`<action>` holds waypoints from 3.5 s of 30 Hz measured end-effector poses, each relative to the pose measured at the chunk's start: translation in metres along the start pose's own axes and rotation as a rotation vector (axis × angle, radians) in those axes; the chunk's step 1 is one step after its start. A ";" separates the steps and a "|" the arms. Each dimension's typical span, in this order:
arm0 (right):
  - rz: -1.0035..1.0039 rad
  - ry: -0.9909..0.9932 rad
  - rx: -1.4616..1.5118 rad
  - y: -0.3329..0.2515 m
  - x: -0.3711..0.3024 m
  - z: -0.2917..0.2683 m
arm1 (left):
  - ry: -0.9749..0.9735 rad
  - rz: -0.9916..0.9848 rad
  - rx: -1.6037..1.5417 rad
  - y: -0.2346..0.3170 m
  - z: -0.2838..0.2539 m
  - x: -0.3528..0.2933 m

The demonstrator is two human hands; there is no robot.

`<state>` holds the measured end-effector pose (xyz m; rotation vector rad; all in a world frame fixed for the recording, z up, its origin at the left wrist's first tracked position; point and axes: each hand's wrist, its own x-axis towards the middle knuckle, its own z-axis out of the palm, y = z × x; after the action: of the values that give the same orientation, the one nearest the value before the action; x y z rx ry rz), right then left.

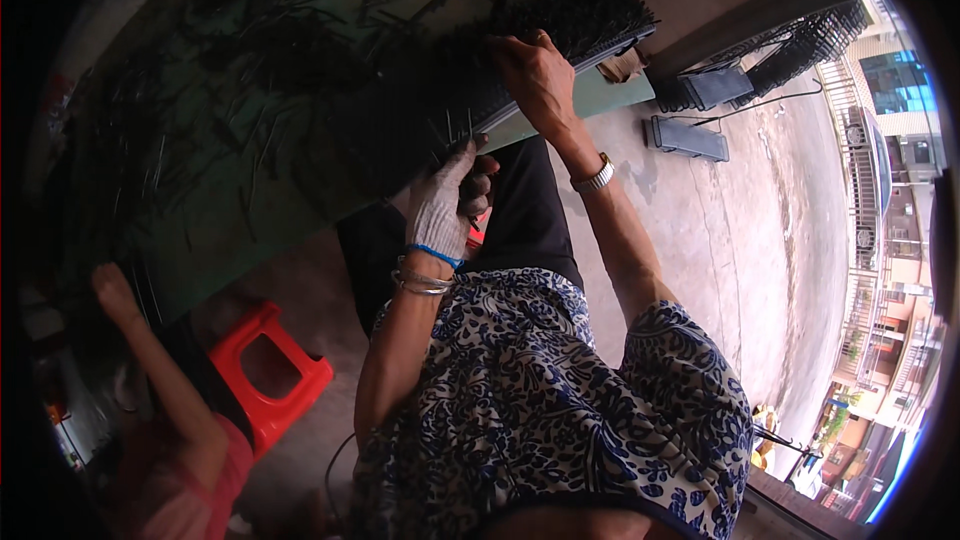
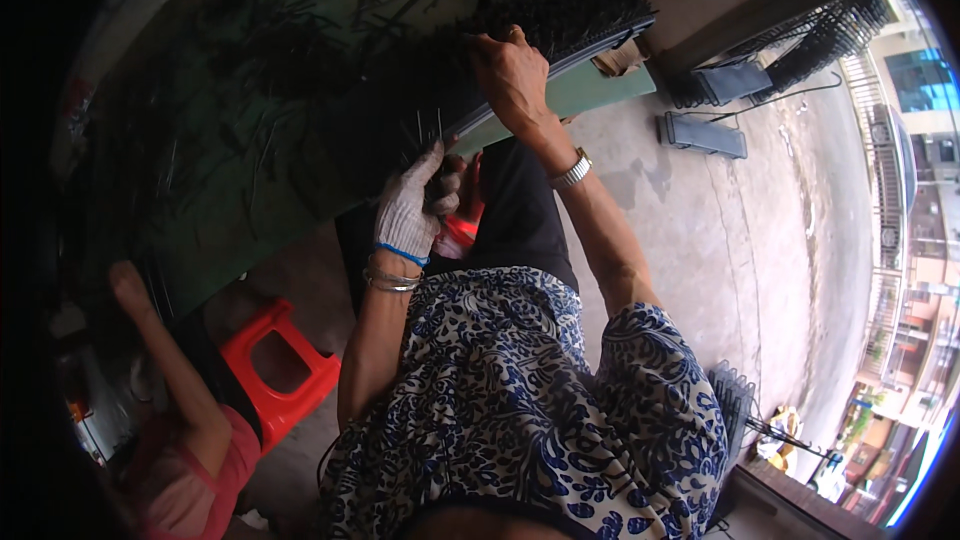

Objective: Inserting bundles of black bristles into a brush head using pliers at a workbench.

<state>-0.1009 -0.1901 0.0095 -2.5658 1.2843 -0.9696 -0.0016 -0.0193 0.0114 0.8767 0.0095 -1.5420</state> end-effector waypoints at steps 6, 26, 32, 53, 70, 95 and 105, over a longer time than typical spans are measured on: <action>0.135 -0.552 0.727 -0.016 -0.025 -0.038 | 0.017 0.012 0.027 0.001 -0.004 0.004; 0.264 -0.543 1.190 -0.011 -0.029 -0.047 | 0.064 0.024 0.290 0.001 0.007 0.008; 0.404 -0.641 1.019 -0.009 -0.027 -0.038 | 0.089 0.025 0.319 0.002 0.005 0.010; 0.452 -0.562 1.036 -0.003 -0.032 -0.042 | 0.020 0.050 0.346 -0.008 0.006 0.016; 0.301 -0.695 0.978 0.002 -0.036 -0.045 | -0.045 0.012 0.362 -0.011 0.003 0.017; 0.059 0.164 0.317 0.014 0.004 -0.014 | -0.052 -0.146 -0.219 -0.028 -0.022 0.027; 0.000 0.165 0.246 0.012 0.002 -0.014 | -0.064 -0.162 -0.183 -0.019 -0.024 0.021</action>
<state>-0.1163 -0.1972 0.0169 -2.3414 1.1197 -1.2749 -0.0036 -0.0214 -0.0253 0.6946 0.1772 -1.6903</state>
